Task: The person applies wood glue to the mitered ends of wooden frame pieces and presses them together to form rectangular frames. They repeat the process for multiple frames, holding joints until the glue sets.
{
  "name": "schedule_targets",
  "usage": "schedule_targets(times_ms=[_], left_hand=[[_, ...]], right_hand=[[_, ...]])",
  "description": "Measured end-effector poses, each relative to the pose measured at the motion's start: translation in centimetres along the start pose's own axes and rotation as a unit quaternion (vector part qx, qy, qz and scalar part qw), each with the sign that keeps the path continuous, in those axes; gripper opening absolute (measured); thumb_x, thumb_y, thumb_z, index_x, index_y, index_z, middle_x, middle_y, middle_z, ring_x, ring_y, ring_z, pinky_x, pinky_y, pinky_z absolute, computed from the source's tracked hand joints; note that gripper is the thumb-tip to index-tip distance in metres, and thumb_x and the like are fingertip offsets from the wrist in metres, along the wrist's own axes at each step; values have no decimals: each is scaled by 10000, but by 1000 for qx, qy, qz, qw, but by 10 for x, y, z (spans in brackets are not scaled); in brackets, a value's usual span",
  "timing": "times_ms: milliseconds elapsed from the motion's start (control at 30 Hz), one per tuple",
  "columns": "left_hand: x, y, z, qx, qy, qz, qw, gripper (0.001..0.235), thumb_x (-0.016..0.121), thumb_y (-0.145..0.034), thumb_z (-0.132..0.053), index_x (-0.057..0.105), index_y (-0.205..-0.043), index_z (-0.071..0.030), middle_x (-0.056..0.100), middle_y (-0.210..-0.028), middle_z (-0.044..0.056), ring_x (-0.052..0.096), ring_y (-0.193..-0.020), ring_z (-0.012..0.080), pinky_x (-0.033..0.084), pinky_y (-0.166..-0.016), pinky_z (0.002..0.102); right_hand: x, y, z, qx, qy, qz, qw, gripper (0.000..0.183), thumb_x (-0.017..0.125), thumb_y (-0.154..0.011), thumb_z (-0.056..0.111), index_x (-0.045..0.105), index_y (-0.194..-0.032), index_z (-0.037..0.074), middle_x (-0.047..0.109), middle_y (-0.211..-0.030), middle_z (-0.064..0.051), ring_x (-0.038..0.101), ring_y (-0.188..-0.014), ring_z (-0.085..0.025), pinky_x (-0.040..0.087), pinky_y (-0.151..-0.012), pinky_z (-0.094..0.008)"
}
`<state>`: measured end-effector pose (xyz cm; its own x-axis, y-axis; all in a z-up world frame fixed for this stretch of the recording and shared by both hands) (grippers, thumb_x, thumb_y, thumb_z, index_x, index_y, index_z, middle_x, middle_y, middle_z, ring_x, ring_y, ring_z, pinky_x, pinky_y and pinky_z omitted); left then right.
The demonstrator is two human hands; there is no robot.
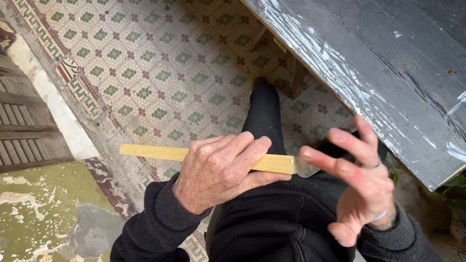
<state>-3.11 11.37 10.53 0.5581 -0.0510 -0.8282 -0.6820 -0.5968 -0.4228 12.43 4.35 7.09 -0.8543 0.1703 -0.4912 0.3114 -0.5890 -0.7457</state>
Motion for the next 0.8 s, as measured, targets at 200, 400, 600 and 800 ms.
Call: schedule_targets(times_ms=[200,400,600,800], left_hand=[[1,0,-3,5,23,4,1000,510,817,-891,-477,659,-1093,-37,557,-789,37,666,-671,189,519,-572,339],[-1,-1,-6,9,46,8,999,504,819,-882,-472,658,-1097,-45,571,-799,39,683,-686,202,525,-581,350],[2,-1,-8,16,51,14,998,490,820,-888,-477,654,-1074,-55,562,-789,43,679,-681,215,526,-586,364],[11,2,-12,45,78,40,995,506,810,-889,-472,647,-1112,-48,557,-797,41,679,-689,213,533,-601,366]], right_hand=[[-7,3,4,19,-18,-65,998,800,406,-1010,717,391,-1528,108,766,-1070,-147,494,-1396,-335,227,-1284,-610],[-11,-4,4,-3,-21,-83,996,800,394,-992,739,433,-1522,141,799,-1019,-139,583,-1297,-343,248,-1270,-652],[-16,-11,-11,80,-136,-133,979,848,482,-989,693,309,-1633,168,533,-1560,-93,607,-1415,-271,299,-1311,-531],[20,-33,-36,233,-412,-31,880,963,844,-963,295,226,-1658,44,477,-1607,-233,430,-1570,-345,285,-1358,-514]])
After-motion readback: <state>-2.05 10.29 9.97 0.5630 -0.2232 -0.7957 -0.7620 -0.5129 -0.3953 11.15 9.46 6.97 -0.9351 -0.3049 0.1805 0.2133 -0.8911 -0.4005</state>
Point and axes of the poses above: each hand's wrist, its own y-axis away from the middle knuckle, its own x-axis out of the palm, z = x × y, the point moved 10 cm from there along -y, towards the middle knuckle
